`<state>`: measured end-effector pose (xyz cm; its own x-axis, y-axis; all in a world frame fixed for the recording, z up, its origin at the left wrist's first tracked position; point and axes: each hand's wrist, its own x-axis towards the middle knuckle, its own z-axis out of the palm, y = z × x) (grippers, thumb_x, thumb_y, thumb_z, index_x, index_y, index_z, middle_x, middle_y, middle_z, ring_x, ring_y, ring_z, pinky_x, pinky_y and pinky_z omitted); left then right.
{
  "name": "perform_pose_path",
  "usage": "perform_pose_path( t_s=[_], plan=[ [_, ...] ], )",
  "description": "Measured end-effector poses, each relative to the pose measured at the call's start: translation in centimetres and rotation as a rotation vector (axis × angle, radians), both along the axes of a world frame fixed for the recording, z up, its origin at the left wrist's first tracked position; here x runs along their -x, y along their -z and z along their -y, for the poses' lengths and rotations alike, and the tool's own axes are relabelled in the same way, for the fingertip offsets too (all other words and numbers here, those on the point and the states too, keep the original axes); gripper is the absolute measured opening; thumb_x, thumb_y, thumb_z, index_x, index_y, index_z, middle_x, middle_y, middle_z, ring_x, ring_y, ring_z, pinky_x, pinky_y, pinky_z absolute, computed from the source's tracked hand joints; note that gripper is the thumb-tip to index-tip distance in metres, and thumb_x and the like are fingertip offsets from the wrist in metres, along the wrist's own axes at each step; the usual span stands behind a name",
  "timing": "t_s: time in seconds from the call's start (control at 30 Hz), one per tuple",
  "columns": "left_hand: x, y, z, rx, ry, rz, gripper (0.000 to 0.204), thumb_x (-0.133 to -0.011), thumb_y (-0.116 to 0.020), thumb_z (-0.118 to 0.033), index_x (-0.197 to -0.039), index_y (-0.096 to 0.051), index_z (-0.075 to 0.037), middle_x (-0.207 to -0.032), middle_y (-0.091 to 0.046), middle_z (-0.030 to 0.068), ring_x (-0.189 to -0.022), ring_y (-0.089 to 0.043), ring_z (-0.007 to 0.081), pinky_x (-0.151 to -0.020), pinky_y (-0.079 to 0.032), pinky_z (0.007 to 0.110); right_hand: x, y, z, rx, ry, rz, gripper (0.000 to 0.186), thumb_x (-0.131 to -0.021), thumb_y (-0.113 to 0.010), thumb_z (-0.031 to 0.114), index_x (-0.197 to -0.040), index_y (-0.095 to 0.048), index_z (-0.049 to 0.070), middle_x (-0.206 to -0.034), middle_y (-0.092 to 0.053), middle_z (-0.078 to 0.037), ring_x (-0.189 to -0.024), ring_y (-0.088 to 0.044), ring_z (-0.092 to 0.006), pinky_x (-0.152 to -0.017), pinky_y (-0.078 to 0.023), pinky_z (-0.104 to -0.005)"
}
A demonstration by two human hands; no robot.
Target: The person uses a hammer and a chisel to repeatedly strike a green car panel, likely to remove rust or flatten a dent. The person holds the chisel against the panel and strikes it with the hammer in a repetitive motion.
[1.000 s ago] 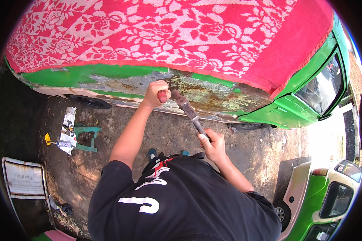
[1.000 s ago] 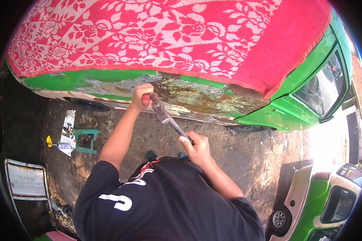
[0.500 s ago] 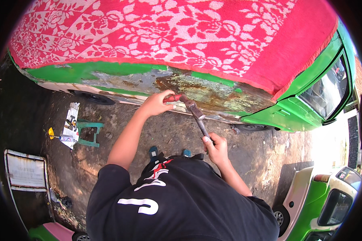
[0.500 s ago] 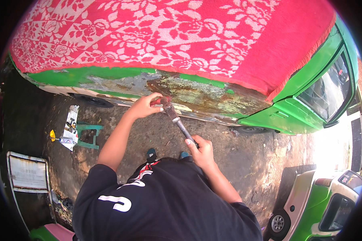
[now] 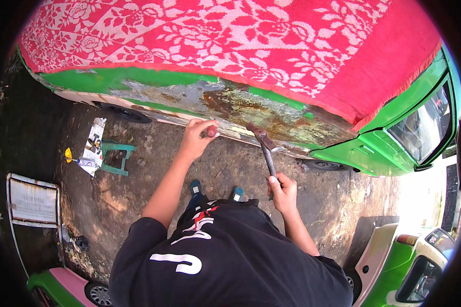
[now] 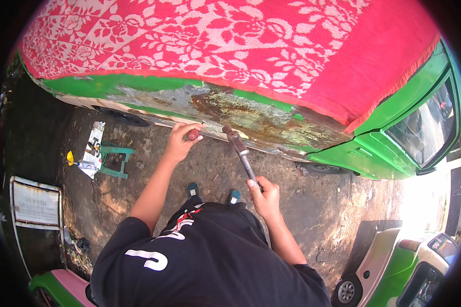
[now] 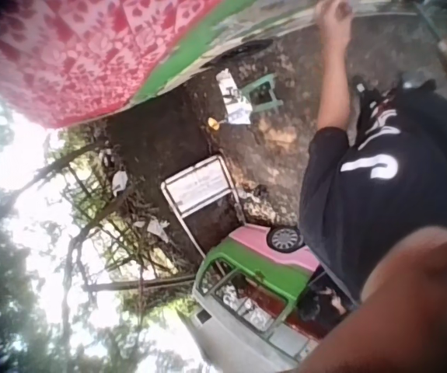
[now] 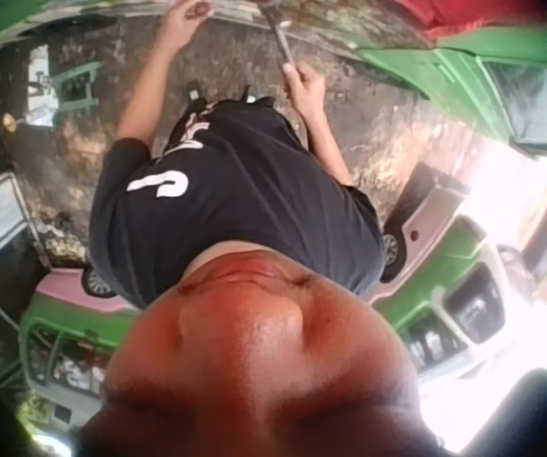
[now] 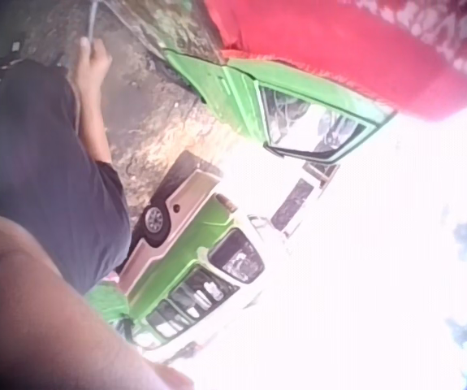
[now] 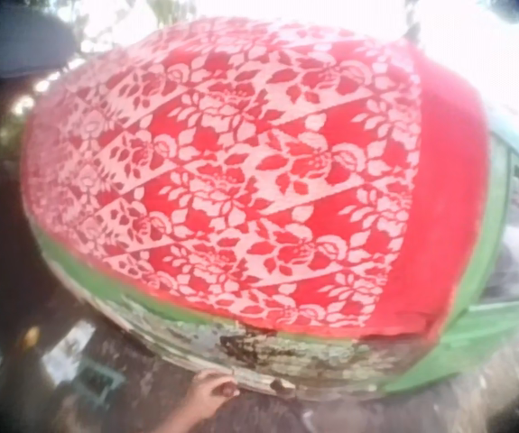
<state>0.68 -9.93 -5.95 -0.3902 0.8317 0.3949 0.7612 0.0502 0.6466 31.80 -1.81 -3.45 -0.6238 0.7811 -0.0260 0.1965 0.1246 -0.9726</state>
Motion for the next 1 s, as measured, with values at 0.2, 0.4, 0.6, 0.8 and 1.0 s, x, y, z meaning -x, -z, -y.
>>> perform_pose_path(
  t_s=[0.2, 0.4, 0.6, 0.8, 1.0],
  plan=[
    [-0.4, 1.0, 1.0, -0.099, -0.031, 0.734, 0.024, -0.086, -0.07, 0.0, -0.103, -0.054, -0.005, -0.117, -0.065, 0.0138, -0.093, -0.062, 0.0149, -0.074, -0.054, 0.029, 1.1, 0.3, 0.6, 0.008, 0.016, 0.014, 0.026, -0.094, -0.064, 0.022, -0.082, -0.064, 0.0, -0.056, -0.058, -0.002, -0.05, -0.057, -0.0093, -0.048, -0.044, -0.0265],
    [1.4, 3.6, 1.4, -0.378, 0.128, 0.82, 0.021, -0.087, -0.068, 0.002, -0.095, -0.051, -0.005, -0.091, -0.061, 0.0053, -0.083, -0.057, 0.0118, -0.077, -0.05, 0.027, 3.9, -0.5, 1.8, 0.0, 0.041, 0.004, 0.026, -0.095, -0.063, 0.022, -0.082, -0.063, -0.001, -0.056, -0.057, -0.002, -0.049, -0.056, -0.0095, -0.048, -0.043, -0.0265],
    [4.5, -1.2, 2.7, -0.296, 0.146, 0.534, 0.02, -0.083, -0.072, 0.0, -0.097, -0.059, -0.004, -0.094, -0.063, 0.005, -0.08, -0.06, 0.0143, -0.074, -0.05, 0.027, 7.5, -1.1, 3.4, 0.002, 0.134, -0.011, 0.029, -0.095, -0.063, 0.023, -0.081, -0.062, -0.002, -0.055, -0.056, -0.002, -0.049, -0.054, -0.0097, -0.048, -0.042, -0.0266],
    [9.4, -3.7, 3.7, -0.292, 0.348, 0.251, 0.019, -0.078, -0.077, -0.004, -0.086, -0.06, -0.004, -0.094, -0.067, 0.0089, -0.09, -0.066, 0.0246, -0.078, -0.052, 0.036, 11.3, -1.5, 6.2, 0.034, 0.247, -0.015, 0.029, -0.095, -0.062, 0.025, -0.08, -0.063, -0.001, -0.057, -0.056, -0.001, -0.05, -0.053, -0.0087, -0.048, -0.041, -0.0262],
    [12.7, -5.0, 2.8, -0.335, 0.439, 0.106, 0.028, -0.072, -0.077, -0.005, -0.076, -0.05, -0.008, -0.08, -0.06, 0.0042, -0.07, -0.058, 0.0233, -0.065, -0.042, 0.033, 14.0, -1.8, 9.2, 0.078, 0.348, -0.019, 0.029, -0.095, -0.062, 0.024, -0.081, -0.063, -0.001, -0.057, -0.056, -0.001, -0.051, -0.053, -0.0081, -0.048, -0.041, -0.0254]
  ],
)
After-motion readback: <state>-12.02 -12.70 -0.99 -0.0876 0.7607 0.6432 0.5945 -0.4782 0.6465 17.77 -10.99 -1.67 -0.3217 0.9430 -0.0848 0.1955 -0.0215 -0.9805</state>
